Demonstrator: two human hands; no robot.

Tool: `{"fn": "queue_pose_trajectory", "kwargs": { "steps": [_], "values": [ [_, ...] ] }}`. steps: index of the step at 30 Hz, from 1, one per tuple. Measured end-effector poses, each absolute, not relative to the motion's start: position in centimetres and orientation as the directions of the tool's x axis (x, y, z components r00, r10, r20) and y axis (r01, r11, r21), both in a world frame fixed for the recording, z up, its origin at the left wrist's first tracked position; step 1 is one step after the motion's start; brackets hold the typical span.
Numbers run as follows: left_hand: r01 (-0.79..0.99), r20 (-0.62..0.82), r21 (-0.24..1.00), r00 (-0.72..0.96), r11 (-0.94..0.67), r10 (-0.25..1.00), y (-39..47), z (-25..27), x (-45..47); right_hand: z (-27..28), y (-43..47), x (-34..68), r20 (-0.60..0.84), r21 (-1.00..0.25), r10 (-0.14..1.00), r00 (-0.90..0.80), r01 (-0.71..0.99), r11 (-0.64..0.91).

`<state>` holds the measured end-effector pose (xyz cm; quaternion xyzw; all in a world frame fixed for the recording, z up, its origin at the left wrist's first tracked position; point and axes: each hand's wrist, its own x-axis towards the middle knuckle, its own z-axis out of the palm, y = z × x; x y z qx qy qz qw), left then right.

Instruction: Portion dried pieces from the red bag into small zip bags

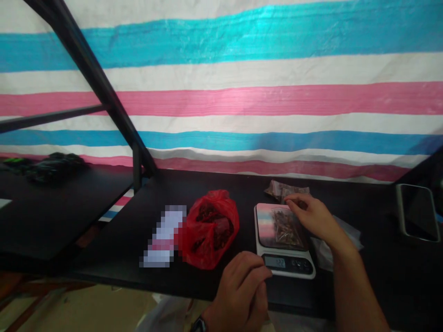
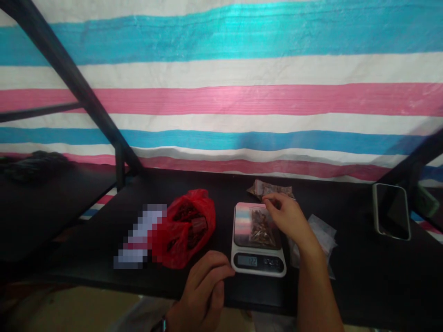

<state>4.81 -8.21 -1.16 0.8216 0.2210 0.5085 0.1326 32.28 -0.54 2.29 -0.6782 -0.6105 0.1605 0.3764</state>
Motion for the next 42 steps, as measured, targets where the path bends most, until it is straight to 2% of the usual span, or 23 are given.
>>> {"fn": "queue_pose_trajectory", "kwargs": {
  "steps": [12,18,25,30,33,37,39,42],
  "values": [
    [0.208,0.831,0.344,0.387,-0.916,0.4,-8.5,-1.6,4.6,2.9,-0.9,32.1,0.224,-0.687,0.953,0.206,0.727,0.004],
    [0.174,0.837,0.338,0.393,-0.925,0.38,-8.4,-1.5,5.0,2.7,-1.0,32.5,0.232,-0.664,0.955,0.186,0.747,0.016],
    [0.17,0.84,0.383,0.344,-0.908,0.419,-7.5,-1.2,5.4,1.7,-0.8,32.5,0.183,-0.682,0.976,0.117,0.73,0.041],
    [0.188,0.814,0.459,0.303,-0.868,0.496,-7.1,-1.2,5.3,1.8,-0.7,32.7,0.238,-0.7,0.967,0.088,0.706,0.108],
    [0.171,0.729,0.616,0.246,-0.769,0.639,-7.3,-1.4,5.4,2.3,-0.7,32.0,0.279,-0.727,0.957,0.075,0.668,0.159],
    [0.116,0.398,0.907,0.073,-0.404,0.914,-7.5,-1.5,6.0,4.0,-1.2,28.9,0.275,-0.804,0.961,-0.005,0.547,0.233],
    [0.015,0.23,0.973,0.033,-0.231,0.973,-7.4,-1.3,6.2,5.0,-1.4,26.4,0.259,-0.827,0.963,-0.073,0.499,0.26],
    [-0.222,0.067,0.974,0.083,-0.047,0.994,-7.1,-0.9,6.5,6.3,-1.5,22.5,0.266,-0.832,0.957,-0.113,0.475,0.287]
  ]
}}
